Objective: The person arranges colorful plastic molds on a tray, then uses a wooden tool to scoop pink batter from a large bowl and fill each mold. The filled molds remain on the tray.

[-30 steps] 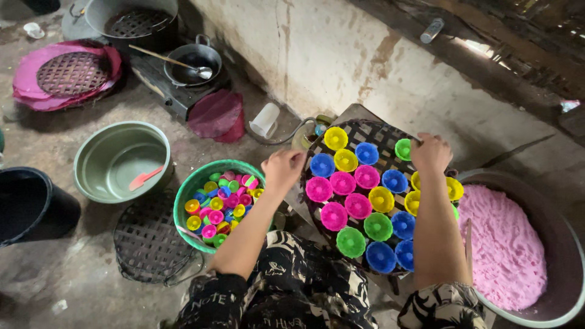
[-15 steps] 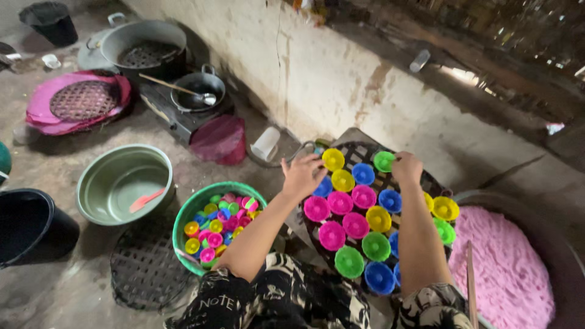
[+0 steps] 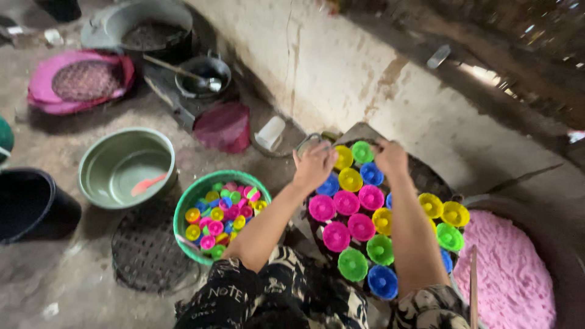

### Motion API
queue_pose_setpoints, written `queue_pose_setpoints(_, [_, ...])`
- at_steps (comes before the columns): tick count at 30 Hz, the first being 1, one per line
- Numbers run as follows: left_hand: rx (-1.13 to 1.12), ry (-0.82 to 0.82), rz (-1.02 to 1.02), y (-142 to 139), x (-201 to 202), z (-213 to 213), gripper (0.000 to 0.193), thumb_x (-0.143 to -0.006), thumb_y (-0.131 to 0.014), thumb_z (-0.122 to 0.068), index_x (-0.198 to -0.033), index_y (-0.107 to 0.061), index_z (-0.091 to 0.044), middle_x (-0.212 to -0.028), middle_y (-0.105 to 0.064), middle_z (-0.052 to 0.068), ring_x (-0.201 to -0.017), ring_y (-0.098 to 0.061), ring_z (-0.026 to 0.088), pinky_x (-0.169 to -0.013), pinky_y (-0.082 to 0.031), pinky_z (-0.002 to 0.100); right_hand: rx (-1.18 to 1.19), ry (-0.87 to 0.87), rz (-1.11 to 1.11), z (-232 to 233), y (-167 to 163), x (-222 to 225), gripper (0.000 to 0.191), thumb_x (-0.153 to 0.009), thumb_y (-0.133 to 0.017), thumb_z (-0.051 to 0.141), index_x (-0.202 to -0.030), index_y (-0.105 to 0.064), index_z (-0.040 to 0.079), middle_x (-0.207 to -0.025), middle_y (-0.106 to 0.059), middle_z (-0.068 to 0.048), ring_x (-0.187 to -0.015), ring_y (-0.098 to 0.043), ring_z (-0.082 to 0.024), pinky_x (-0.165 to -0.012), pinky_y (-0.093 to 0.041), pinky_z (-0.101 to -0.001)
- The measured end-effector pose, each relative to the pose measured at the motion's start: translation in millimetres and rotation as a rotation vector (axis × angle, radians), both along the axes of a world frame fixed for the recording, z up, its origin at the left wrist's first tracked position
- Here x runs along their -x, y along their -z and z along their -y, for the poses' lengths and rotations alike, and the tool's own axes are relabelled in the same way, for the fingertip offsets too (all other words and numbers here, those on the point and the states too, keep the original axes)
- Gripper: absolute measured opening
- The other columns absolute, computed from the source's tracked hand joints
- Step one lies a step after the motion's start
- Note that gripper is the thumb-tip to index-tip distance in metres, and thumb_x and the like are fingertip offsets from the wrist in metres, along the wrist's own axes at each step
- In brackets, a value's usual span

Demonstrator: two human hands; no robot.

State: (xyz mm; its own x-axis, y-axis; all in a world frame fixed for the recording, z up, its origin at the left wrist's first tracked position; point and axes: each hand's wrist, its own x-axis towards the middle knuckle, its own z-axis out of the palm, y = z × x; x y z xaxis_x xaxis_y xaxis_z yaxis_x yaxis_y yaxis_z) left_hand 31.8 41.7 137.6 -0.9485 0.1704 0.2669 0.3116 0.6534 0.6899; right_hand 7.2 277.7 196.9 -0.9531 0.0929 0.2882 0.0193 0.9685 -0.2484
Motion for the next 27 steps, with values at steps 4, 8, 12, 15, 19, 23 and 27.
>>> queue_pose_setpoints(4, [-0.104, -0.166, -0.153, 25.1, -0.5, 63.0, 0.028, -0.092, -0.064, -0.035, -0.111, -0.076, -0.019, -0.122, -0.073, 0.006, -0.113, -0.069, 0.026, -0.095, -0.051, 0.054, 0.099, -0.051, -0.141, -44.9, -43.8, -48.9, 0.03, -0.094, -0.074, 0.031, -0.118, -0.076, 0.012, -0.11, -0.074, -0.018, -0.09, -0.072, -0.035, -0.079, -0.057, -0.0463])
queue_pose_setpoints(8, [-0.484, -0.193, -0.033, 78.3, -32.3, 168.3, 0.033, -0.103, -0.058, -0.03, -0.123, -0.072, -0.008, -0.122, -0.074, 0.014, -0.114, -0.069, 0.028, -0.101, -0.051, 0.038, 0.24, 0.009, -0.276, -107.5, -96.4, -151.8, 0.027, -0.101, -0.076, 0.015, -0.126, -0.076, 0.006, -0.109, -0.073, -0.013, -0.095, -0.07, -0.021, -0.086, -0.055, -0.0328])
queue_pose_setpoints(12, [-0.807, -0.462, 0.407, 135.1, -93.4, 248.7, 0.044, -0.103, -0.058, -0.037, -0.131, -0.069, -0.004, -0.129, -0.073, 0.007, -0.122, -0.065, 0.018, -0.105, -0.046, 0.032, 0.254, 0.094, -0.294, -128.2, -101.5, -259.6, 0.023, -0.105, -0.074, 0.007, -0.127, -0.074, 0.001, -0.113, -0.071, -0.013, -0.1, -0.069, -0.016, -0.091, -0.054, -0.0286])
queue_pose_setpoints(15, [-1.05, -0.593, 0.462, 165.7, -109.2, 294.1, 0.039, -0.101, -0.064, -0.034, -0.125, -0.068, -0.004, -0.121, -0.072, 0.004, -0.112, -0.064, 0.014, -0.096, -0.049, 0.031, 0.523, 0.249, -0.278, -121.5, -78.8, -333.2, 0.023, -0.102, -0.069, 0.001, -0.125, -0.071, -0.002, -0.118, -0.069, -0.01, -0.112, -0.067, -0.017, -0.093, -0.053, -0.0273])
queue_pose_setpoints(19, [-1.315, -0.879, 0.526, 188.5, -124.1, 349.6, 0.032, -0.102, -0.068, -0.033, -0.118, -0.067, -0.006, -0.113, -0.067, 0.003, -0.101, -0.061, 0.015, -0.086, -0.049, 0.035, 0.669, 0.259, -0.339, -105.3, -39.8, -403.5, 0.02, -0.108, -0.067, -0.002, -0.127, -0.067, -0.003, -0.123, -0.069, -0.011, -0.113, -0.067, -0.017, -0.1, -0.054, -0.0271])
queue_pose_setpoints(23, [-1.285, -1.099, 0.684, 207.4, -158.7, 373.1, 0.037, -0.101, -0.067, -0.035, -0.123, -0.063, -0.006, -0.118, -0.064, 0.006, -0.105, -0.059, 0.019, -0.087, -0.049, 0.039, 0.646, 0.356, -0.255, -88.1, -12.6, -426.7, 0.021, -0.106, -0.068, -0.001, -0.127, -0.067, -0.002, -0.123, -0.069, -0.011, -0.112, -0.068, -0.018, -0.099, -0.054, -0.0275])
queue_pose_setpoints(27, [-1.215, -1.189, 0.854, 230.5, -193.6, 369.2, 0.043, -0.1, -0.067, -0.037, -0.128, -0.059, -0.006, -0.124, -0.061, 0.009, -0.108, -0.058, 0.023, -0.089, -0.048, 0.043, 0.605, 0.45, -0.122, -57.5, 12.3, -422.4, 0.023, -0.104, -0.069, 0.0, -0.127, -0.068, -0.001, -0.123, -0.069, -0.011, -0.111, -0.068, -0.018, -0.099, -0.055, -0.0278])
